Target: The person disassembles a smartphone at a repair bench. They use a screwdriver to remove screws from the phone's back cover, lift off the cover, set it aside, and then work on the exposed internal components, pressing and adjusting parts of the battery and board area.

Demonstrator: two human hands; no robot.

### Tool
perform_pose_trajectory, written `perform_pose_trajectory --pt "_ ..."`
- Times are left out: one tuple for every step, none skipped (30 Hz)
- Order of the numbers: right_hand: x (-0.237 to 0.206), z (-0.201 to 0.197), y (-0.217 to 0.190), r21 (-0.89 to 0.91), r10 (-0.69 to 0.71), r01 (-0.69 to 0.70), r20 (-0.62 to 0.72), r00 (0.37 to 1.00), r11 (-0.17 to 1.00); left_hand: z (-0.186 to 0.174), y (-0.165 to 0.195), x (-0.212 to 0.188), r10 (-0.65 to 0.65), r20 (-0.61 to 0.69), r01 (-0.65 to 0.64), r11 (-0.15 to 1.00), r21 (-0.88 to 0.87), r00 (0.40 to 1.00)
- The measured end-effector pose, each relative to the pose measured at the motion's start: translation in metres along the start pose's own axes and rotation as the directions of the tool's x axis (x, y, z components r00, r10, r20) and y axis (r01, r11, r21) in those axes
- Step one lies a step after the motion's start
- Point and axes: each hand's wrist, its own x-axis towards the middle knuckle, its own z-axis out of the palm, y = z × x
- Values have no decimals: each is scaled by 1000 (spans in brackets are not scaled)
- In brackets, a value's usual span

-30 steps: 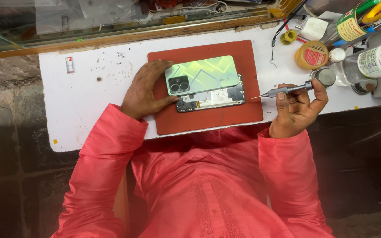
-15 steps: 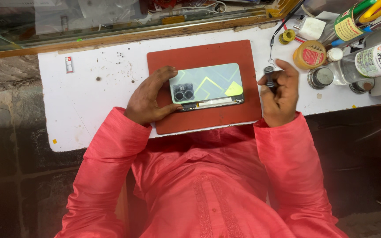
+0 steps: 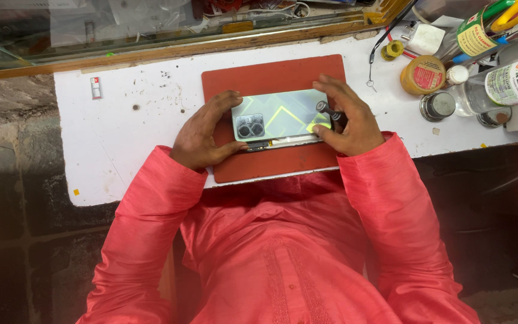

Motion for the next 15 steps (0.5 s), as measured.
perform_pose_trajectory --pt "0 0 0 -3 5 -5 32 999 1000 0 1 0 6 -4 -6 1000 2 1000" --pt "1 -1 -1 -4 23 -23 40 999 1000 -1 2 0 13 -7 -13 1000 4 1000" --pt "0 -1 -1 -5 40 -40 48 998 999 -1 4 0 14 -6 -14 1000 2 1000" --pt "0 -2 -1 -6 57 -57 56 997 998 -2 5 0 16 -5 -16 1000 0 1000" --pt "-2 -2 -2 0 95 -95 50 994 995 -2 7 0 17 -2 -17 1000 -3 1000" --pt "-3 -3 -2 5 131 -132 43 990 991 -2 9 0 -2 10 2 999 -51 1000" --pt "-5 -3 -3 11 168 -168 38 985 986 -2 12 0 -21 23 23 995 -98 1000" --pt "-7 -2 -3 8 157 -157 15 987 988 -1 14 -1 -40 38 45 988 -145 999" --pt "-9 -2 -4 4 146 -146 -9 989 989 0 16 -2 8 14 -7 995 -100 1000" --pt "-12 -1 -4 -1 134 -134 -32 990 991 2 18 -3 57 -7 -57 997 -53 998" --pt "-15 0 -5 -44 58 -61 -68 996 997 4 20 -5 105 -27 -105 994 -6 994" --pt "-18 1 -5 -90 -20 11 -99 995 996 7 22 -7 103 -51 -104 994 -14 993" --pt "-22 2 -5 -137 -100 82 -126 987 987 11 24 -10 102 -75 -104 994 -21 992" --pt "-26 4 -6 -129 -121 103 -149 981 986 15 26 -13 100 -100 -104 994 -28 990" --pt "-30 5 -6 -120 -142 123 -172 975 985 18 28 -15 107 -145 -116 992 -55 984"
